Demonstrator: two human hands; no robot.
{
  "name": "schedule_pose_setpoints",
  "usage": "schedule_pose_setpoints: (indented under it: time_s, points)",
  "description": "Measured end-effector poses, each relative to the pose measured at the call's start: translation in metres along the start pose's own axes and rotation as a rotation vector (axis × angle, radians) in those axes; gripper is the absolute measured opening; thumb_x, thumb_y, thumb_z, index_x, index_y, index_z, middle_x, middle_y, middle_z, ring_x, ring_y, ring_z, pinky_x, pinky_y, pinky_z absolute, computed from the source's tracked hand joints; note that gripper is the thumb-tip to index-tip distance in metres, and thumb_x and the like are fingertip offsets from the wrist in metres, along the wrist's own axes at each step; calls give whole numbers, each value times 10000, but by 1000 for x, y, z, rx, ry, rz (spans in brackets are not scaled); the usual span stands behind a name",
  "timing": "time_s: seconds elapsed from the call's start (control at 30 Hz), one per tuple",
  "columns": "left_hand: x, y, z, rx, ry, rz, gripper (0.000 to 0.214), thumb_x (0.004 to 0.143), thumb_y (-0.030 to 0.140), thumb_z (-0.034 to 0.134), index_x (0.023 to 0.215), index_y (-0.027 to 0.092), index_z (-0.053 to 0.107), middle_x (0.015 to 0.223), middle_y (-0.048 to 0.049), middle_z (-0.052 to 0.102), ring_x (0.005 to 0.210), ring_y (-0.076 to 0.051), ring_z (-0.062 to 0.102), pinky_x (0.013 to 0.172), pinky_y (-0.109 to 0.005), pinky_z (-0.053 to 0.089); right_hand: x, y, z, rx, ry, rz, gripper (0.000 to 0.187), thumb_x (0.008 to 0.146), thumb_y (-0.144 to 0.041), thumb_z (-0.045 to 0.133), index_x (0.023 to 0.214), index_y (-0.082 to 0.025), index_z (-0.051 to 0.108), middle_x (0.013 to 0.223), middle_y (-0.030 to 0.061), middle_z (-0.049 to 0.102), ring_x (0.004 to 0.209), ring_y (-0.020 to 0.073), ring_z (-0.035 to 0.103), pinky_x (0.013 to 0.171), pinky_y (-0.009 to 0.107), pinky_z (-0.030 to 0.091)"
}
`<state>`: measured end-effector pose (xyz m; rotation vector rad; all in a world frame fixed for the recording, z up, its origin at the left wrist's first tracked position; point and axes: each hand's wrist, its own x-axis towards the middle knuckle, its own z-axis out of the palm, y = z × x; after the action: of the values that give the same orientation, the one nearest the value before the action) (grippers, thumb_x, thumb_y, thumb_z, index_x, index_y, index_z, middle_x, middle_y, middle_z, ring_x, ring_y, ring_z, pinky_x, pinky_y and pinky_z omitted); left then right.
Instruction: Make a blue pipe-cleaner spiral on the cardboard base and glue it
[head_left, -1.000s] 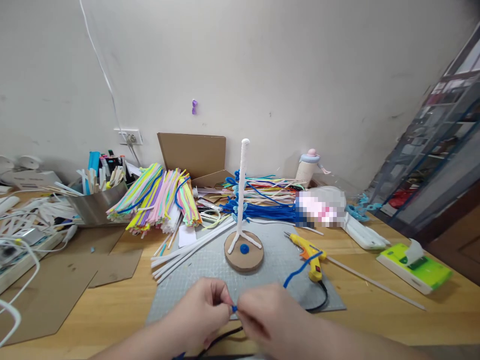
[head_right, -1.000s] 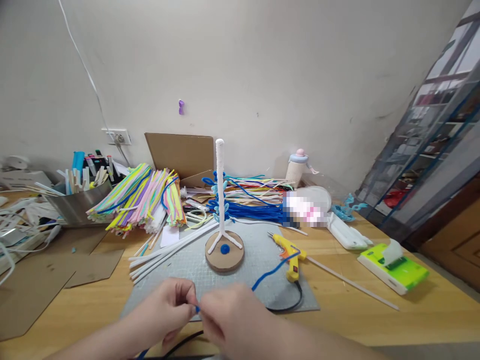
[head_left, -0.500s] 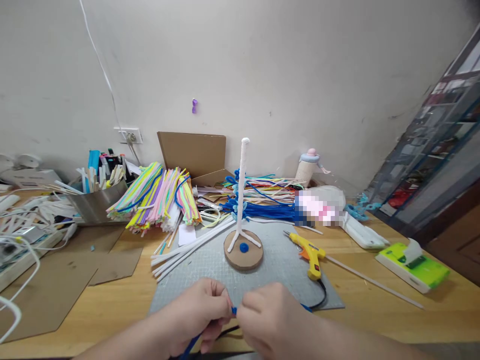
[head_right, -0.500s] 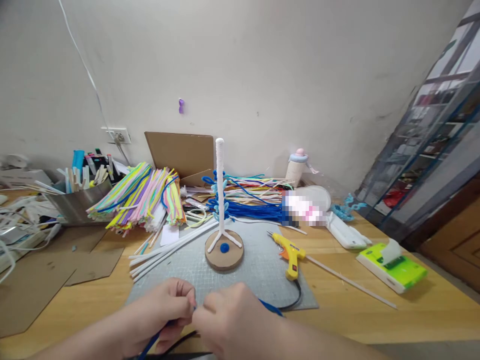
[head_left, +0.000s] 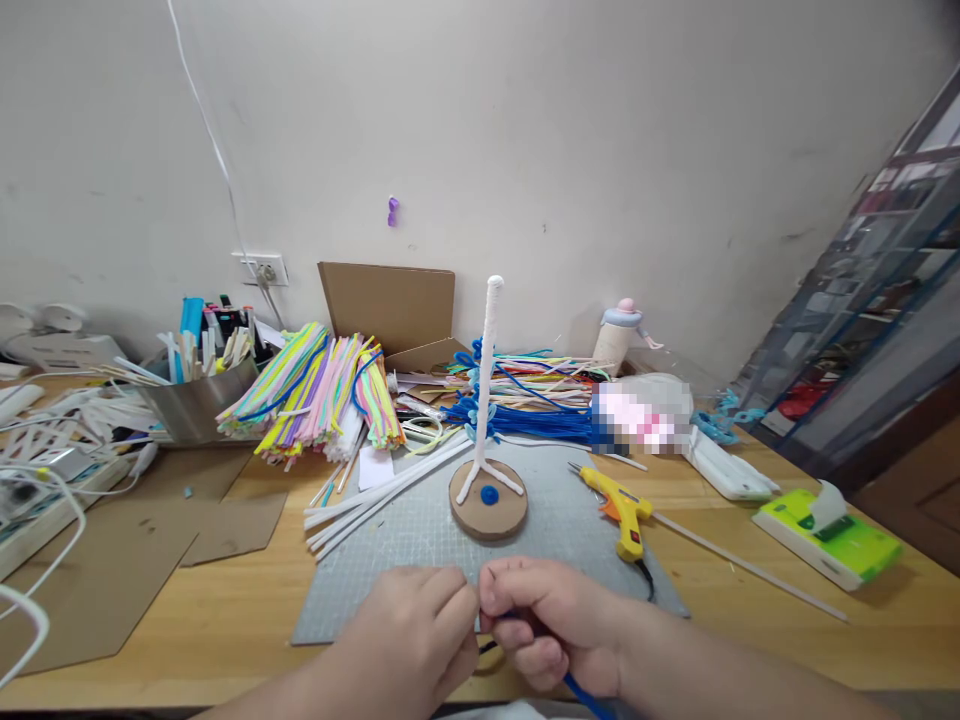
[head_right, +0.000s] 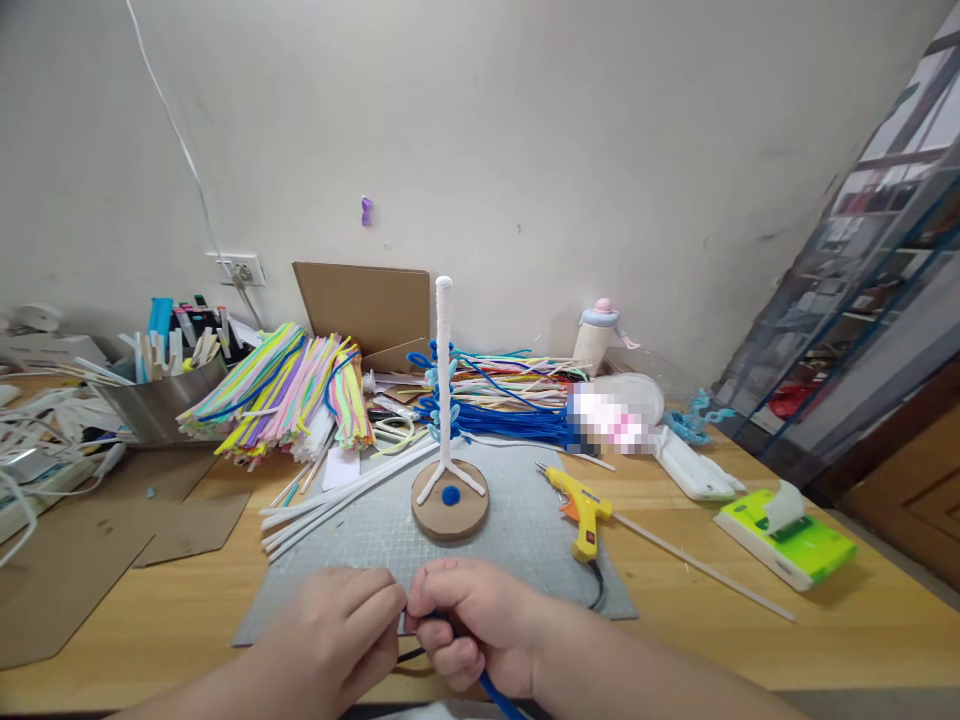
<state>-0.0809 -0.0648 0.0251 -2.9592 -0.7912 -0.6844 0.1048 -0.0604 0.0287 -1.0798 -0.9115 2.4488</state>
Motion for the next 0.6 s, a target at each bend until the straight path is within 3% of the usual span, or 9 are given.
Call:
schedule_pose_setpoints:
  time_s: [0.1,0.17,0.23,0.27,0.33,0.4,0.5,0.6]
  points:
    - [9,5,-4,-366,-108,-356,124,698,84,444,621,176,477,562,41,453,522,-95,418,492,-214,257,-3,7,5,-490,185,-434,89,629,-173,481,618,-203,398,464,-86,309,420,65,213,430,213,144]
    - [14,6,-6,-663,-282,-662,112,672,118,434,583,185,449,482,62,390,457,-89,389,451,-201,244,-10,8,7,-919,206,-702,126,641,-153,496,579,-183,391,540,-62,344,512,75,244,495,237,163]
    - [18,7,-8,-901,-459,-872,96,685,154,405,625,199,465,403,86,339,360,-93,338,397,-203,225,-16,6,7,-1206,176,-840,138,661,-140,500,580,-173,393,598,-51,371,560,83,235,528,258,149]
    - [19,6,-10,-948,-483,-907,100,704,173,398,651,201,477,385,94,327,334,-94,318,384,-204,225,-17,5,7,-1232,193,-844,137,668,-138,492,581,-173,393,598,-51,370,561,84,237,529,259,149]
    - [17,5,-12,-856,-367,-840,120,760,215,417,688,194,511,431,81,398,380,-96,376,420,-202,282,-15,2,7,-1039,289,-738,124,672,-149,465,578,-181,391,544,-60,340,521,76,257,502,241,168]
    - [11,3,-12,-602,-164,-625,144,813,235,439,738,185,551,582,37,523,532,-106,481,520,-203,344,-11,-1,6,-662,331,-510,80,674,-192,445,611,-203,397,468,-85,289,430,67,232,437,216,170]
    - [2,-1,-9,-276,-53,-287,188,878,176,376,825,192,555,719,0,581,640,-119,523,575,-213,353,-6,-3,7,-247,214,-244,51,652,-232,449,692,-228,418,423,-111,303,350,61,161,344,191,118]
    - [-2,-3,-6,-133,-19,-174,173,883,132,369,843,202,522,708,8,566,598,-117,514,538,-218,337,-7,-5,9,-169,137,-202,92,635,-229,453,726,-228,450,426,-98,383,328,58,202,301,172,130]
